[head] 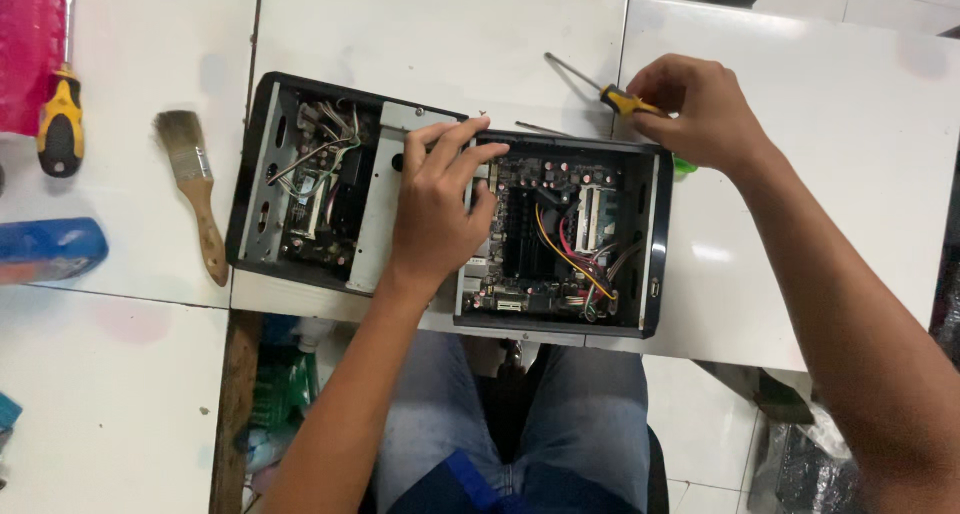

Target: The person uses a screwdriver to remove screws from the side panel of a small computer case. They then use the screwdriver to unscrew and remove a component from the motherboard inside the case.

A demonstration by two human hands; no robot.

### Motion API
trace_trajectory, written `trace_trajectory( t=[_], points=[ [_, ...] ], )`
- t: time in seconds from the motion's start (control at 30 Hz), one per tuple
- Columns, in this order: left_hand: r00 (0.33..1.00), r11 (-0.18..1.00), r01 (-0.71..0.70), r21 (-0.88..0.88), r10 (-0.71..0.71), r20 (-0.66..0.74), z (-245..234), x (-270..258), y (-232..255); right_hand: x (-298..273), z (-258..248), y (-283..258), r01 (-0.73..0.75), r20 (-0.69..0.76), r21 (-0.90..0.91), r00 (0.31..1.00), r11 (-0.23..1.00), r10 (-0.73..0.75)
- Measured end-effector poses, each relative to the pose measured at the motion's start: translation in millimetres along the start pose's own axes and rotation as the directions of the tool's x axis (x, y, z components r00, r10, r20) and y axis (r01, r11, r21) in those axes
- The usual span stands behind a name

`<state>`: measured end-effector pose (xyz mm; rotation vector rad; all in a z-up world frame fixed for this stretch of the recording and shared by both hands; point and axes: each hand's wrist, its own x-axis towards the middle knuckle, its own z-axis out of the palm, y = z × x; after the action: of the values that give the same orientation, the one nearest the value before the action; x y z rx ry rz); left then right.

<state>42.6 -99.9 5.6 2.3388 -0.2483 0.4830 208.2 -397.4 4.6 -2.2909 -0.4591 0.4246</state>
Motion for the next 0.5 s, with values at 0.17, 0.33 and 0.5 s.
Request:
trace_trajectory(
  t=[0.17,0.33,0.5],
  points=[
    [1.000,1.000,-0.005,-0.012,0.005,-0.016,1,1,-1,-32,-22,-28,0.077,-0.179,0.145,0.983,0.986,-0.051],
    [0.996,0.983,-0.021,0.180,0.035,-0.078,7,16,8,-96,-63,-82,0.013,-0.210,-0.160,0.977,0.987,-0.047],
    [0.969,0.934,-0.222,0.280,0.180,0.168,52,43,35,-114,-69,-82,0.266,0.044,-0.668,0.946,0.695,-0.320]
  ],
)
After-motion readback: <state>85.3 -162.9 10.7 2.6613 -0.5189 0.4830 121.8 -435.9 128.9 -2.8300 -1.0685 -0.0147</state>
